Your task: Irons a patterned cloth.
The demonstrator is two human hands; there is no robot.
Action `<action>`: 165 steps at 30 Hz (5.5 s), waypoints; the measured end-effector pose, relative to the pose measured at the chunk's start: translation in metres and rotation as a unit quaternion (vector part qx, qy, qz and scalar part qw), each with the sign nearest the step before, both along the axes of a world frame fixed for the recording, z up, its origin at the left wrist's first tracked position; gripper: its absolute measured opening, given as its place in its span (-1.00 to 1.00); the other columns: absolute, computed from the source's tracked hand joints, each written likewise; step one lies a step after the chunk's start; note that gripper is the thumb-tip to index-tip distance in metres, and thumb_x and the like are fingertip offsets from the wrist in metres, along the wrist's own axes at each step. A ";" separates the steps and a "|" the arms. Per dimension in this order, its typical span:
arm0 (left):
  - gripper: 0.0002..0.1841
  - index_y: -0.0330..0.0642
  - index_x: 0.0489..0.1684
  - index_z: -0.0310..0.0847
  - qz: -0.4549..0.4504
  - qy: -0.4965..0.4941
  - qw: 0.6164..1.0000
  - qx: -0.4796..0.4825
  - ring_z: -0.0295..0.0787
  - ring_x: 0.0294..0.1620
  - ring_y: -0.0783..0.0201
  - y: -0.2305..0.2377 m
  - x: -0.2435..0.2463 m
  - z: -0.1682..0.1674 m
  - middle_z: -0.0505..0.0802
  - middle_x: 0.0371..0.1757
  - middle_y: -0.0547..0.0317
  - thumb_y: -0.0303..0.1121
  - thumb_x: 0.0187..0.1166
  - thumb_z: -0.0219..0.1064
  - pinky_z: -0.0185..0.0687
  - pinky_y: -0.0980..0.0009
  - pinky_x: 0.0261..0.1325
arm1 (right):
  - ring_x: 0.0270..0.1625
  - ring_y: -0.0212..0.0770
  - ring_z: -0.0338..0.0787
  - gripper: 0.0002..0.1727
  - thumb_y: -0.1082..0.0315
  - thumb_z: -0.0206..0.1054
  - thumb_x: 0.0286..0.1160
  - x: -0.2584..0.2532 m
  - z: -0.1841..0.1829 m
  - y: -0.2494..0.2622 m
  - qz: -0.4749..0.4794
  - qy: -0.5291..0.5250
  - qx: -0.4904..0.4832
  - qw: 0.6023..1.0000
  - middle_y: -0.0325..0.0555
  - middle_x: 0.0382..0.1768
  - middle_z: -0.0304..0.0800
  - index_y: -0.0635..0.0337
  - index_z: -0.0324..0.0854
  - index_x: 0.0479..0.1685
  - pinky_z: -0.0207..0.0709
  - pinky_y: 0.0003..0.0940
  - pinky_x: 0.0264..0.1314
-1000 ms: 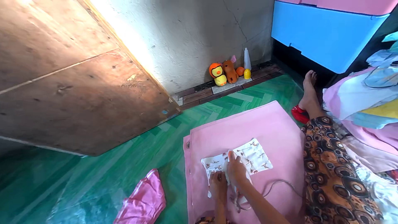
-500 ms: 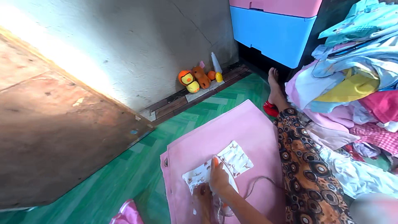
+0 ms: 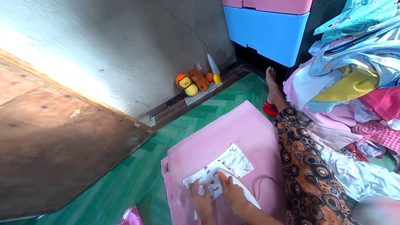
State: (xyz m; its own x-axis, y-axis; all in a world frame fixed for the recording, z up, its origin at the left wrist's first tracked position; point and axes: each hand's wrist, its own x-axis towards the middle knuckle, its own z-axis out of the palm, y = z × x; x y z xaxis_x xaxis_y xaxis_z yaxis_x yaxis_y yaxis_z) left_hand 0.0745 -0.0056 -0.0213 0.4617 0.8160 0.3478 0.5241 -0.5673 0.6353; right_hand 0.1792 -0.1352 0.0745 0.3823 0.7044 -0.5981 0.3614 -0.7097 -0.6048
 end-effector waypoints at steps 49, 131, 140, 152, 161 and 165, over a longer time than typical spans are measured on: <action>-0.40 -0.37 0.60 0.51 -0.150 0.215 0.964 -0.051 0.07 0.77 -0.60 -0.010 -0.039 0.000 0.41 0.74 -0.34 -0.65 0.45 0.06 -0.21 -0.65 0.61 | 0.39 0.21 0.72 -0.27 0.26 0.12 0.79 0.016 -0.018 0.043 -0.255 0.158 0.199 0.933 0.36 0.66 0.32 0.00 0.00 0.94 0.63 0.06 0.41; -0.42 -0.35 0.62 0.49 -0.136 0.184 0.970 -0.079 0.08 0.79 -0.54 -0.011 -0.037 -0.009 0.38 0.75 -0.36 -0.64 0.49 0.16 -0.15 -0.53 0.70 | 0.31 0.22 0.76 -0.26 0.24 0.08 0.80 0.015 -0.019 0.044 -0.203 0.109 0.166 0.959 0.37 0.65 0.34 0.00 -0.08 0.96 0.66 0.07 0.34; -0.38 -0.28 0.64 0.49 -0.133 0.197 0.969 -0.069 0.08 0.80 -0.51 -0.009 -0.039 -0.014 0.38 0.77 -0.30 -0.57 0.45 0.21 -0.13 -0.53 0.68 | 0.35 0.23 0.75 -0.26 0.21 0.06 0.82 0.035 -0.015 0.068 -0.181 0.103 0.146 0.967 0.36 0.68 0.29 -0.05 -0.11 0.97 0.65 0.10 0.36; -0.36 -0.21 0.66 0.48 -0.109 0.209 0.968 -0.081 0.06 0.82 -0.46 -0.011 -0.035 -0.014 0.37 0.78 -0.24 -0.71 0.49 0.13 -0.16 -0.46 0.74 | 0.26 0.21 0.80 -0.25 0.27 0.13 0.76 -0.016 -0.033 -0.010 -0.163 0.088 0.164 0.969 0.33 0.63 0.39 0.00 0.00 0.94 0.70 0.08 0.31; -0.39 -0.28 0.65 0.47 -0.130 0.190 0.969 -0.087 0.05 0.82 -0.48 -0.012 -0.037 -0.009 0.35 0.78 -0.29 -0.59 0.48 0.14 -0.20 -0.46 0.75 | 0.35 0.24 0.75 -0.26 0.22 0.09 0.81 0.031 -0.019 0.064 -0.197 0.108 0.153 0.962 0.37 0.67 0.32 -0.01 -0.07 0.96 0.64 0.09 0.38; -0.39 -0.24 0.66 0.48 -0.116 0.201 0.969 -0.082 0.06 0.82 -0.48 -0.013 -0.035 -0.009 0.37 0.78 -0.25 -0.61 0.50 0.12 -0.17 -0.46 0.74 | 0.42 0.24 0.70 -0.27 0.24 0.09 0.81 0.044 -0.021 0.075 -0.158 0.107 0.165 0.968 0.36 0.66 0.33 -0.01 -0.06 0.95 0.61 0.09 0.43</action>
